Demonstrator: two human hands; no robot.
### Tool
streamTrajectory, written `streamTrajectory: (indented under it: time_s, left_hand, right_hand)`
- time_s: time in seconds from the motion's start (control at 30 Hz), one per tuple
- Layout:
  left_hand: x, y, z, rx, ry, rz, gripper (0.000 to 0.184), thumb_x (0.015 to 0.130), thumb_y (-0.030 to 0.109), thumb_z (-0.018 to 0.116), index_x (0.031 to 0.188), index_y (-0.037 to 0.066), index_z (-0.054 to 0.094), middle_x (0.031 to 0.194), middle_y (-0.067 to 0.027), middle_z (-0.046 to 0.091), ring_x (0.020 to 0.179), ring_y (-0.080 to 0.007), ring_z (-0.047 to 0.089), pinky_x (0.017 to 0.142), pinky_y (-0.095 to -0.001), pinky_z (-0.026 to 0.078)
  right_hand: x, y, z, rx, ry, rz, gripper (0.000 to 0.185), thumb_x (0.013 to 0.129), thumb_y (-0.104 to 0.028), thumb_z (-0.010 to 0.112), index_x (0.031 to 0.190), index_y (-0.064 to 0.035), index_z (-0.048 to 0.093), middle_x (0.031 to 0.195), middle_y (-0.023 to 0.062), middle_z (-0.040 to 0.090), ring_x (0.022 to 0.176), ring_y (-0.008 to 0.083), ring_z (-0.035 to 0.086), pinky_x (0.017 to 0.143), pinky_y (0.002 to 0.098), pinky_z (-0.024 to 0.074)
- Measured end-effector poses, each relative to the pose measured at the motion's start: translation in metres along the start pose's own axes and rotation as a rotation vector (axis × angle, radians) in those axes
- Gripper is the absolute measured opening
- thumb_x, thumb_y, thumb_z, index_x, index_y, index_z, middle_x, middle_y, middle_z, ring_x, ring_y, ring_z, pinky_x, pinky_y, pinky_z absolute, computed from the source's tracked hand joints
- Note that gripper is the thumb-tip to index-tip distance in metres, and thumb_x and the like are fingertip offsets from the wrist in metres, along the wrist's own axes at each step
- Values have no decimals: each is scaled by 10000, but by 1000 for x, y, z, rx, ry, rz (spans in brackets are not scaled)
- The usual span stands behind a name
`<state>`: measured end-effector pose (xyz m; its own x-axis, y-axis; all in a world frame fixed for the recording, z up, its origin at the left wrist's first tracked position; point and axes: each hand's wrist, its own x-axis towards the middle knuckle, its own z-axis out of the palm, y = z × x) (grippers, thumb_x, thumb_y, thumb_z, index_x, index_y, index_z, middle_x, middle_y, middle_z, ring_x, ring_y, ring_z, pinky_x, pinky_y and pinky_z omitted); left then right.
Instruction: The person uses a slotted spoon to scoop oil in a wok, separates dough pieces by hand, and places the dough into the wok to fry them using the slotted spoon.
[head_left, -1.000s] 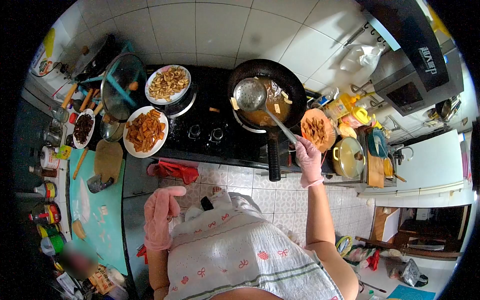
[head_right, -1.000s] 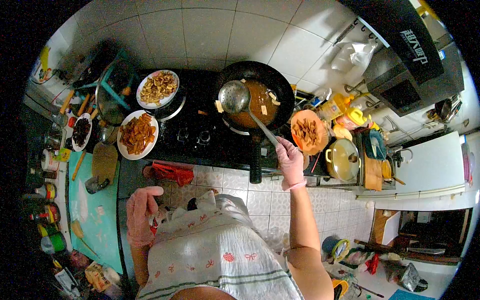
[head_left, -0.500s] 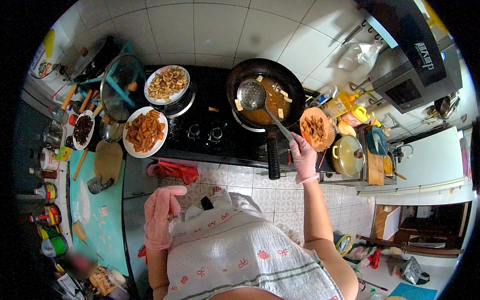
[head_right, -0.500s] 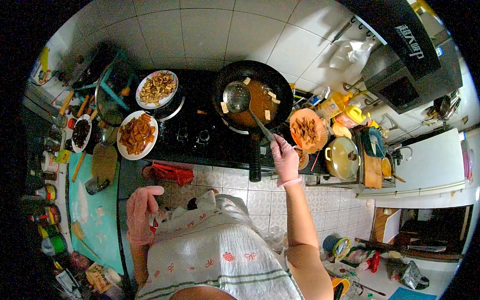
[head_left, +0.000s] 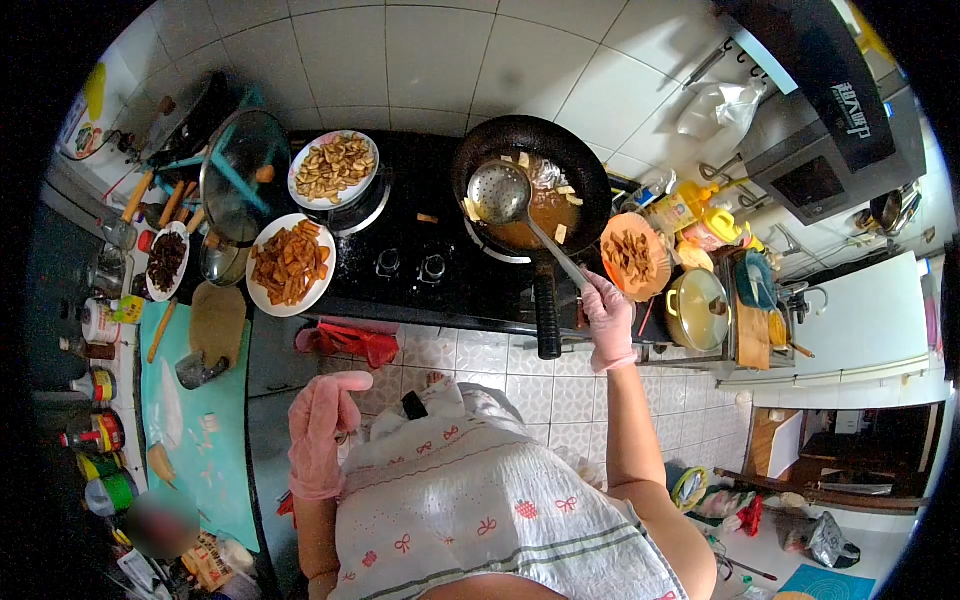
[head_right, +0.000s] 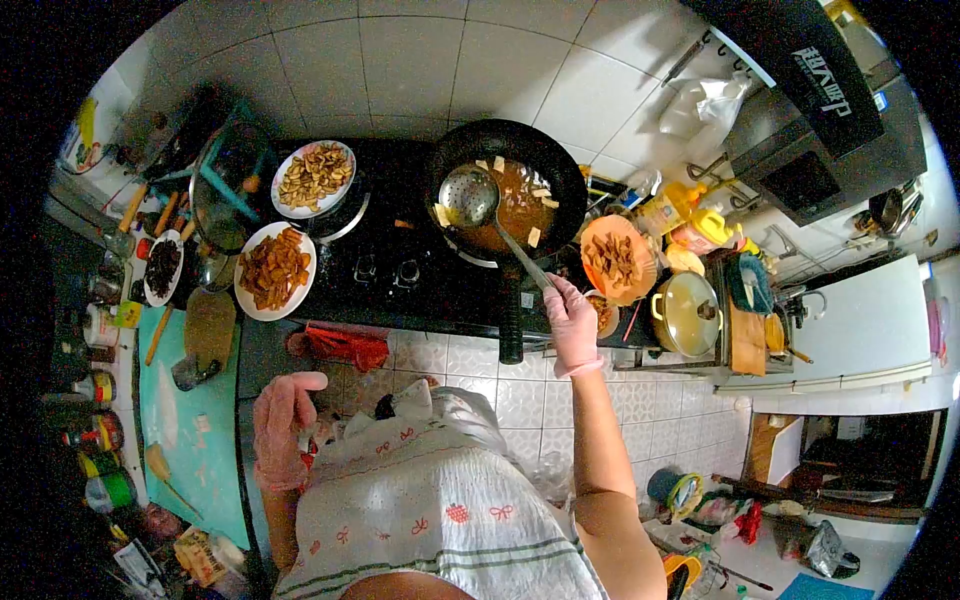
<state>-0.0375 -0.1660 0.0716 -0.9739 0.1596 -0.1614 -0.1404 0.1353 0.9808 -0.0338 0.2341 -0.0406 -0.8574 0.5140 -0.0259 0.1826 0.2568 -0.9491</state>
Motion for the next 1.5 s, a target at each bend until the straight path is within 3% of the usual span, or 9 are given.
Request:
streamTrajectory:
  time_s: [0.07,0.27,0.47,0.67,0.77,1.07,1.17,1.4,1.5]
  left_hand:
    - [0,-1,0,-13,6,-5,401,1042,311,414,1028,26,696,649,55,449,578,-45,354,548,-224,285]
    - [1,1,1,-6,14,-10,395,1037,308,420,1030,24,693,646,58,446,578,-43,348,548,-220,280]
    - [2,0,1,-10,13,-20,391,1037,311,424,1036,27,693,642,62,441,570,-38,339,535,-217,267]
    - [1,2,1,-68,-12,-58,403,1032,326,427,980,40,706,669,34,418,621,-89,366,594,-264,304]
    - [2,-3,1,-53,-19,-7,395,1041,318,422,1026,36,698,646,54,434,578,-53,342,545,-233,273]
    - [-1,-4,1,-52,7,-45,394,1039,318,426,1040,30,695,638,63,446,563,-35,336,530,-215,264]
    - [-2,-4,1,-54,7,-39,394,1038,317,426,1036,28,694,637,63,444,565,-35,335,534,-213,264]
    - [-3,-1,2,-39,-10,-30,393,1041,307,417,1035,27,692,634,62,433,564,-35,328,534,-214,259]
    - [-2,4,2,-26,-21,-38,398,1043,302,408,1038,23,691,638,58,435,568,-40,333,538,-220,268]
  right_hand:
    - [-1,0,0,156,-20,47,292,966,-147,611,1204,22,626,862,-64,574,745,35,482,654,175,411]
    - [-2,2,1,311,-15,123,299,970,-146,603,1219,20,604,800,-90,507,679,3,413,590,153,332]
    - [1,5,3,260,-7,53,321,968,-172,603,1186,63,610,694,-45,488,566,51,459,499,209,414]
    - [-5,-2,9,277,1,76,324,967,-175,609,1210,39,604,721,-58,507,585,33,452,516,187,397]
    - [-12,-16,13,235,-8,55,322,970,-149,606,1237,32,599,867,-68,563,724,26,464,652,164,394]
    - [-6,0,20,-278,37,-159,357,947,-245,615,1262,-76,610,945,111,701,794,182,675,714,297,520]
    - [-9,-13,20,-644,71,-339,369,940,-269,607,1276,-118,600,955,128,694,775,280,686,666,350,534]
    - [11,-2,6,-1233,164,-708,523,899,-259,629,1390,-185,467,830,82,623,585,262,617,453,394,489]
    - [31,-2,-6,-1222,168,-600,494,911,-265,620,1380,-252,467,872,102,626,679,327,633,558,447,512]
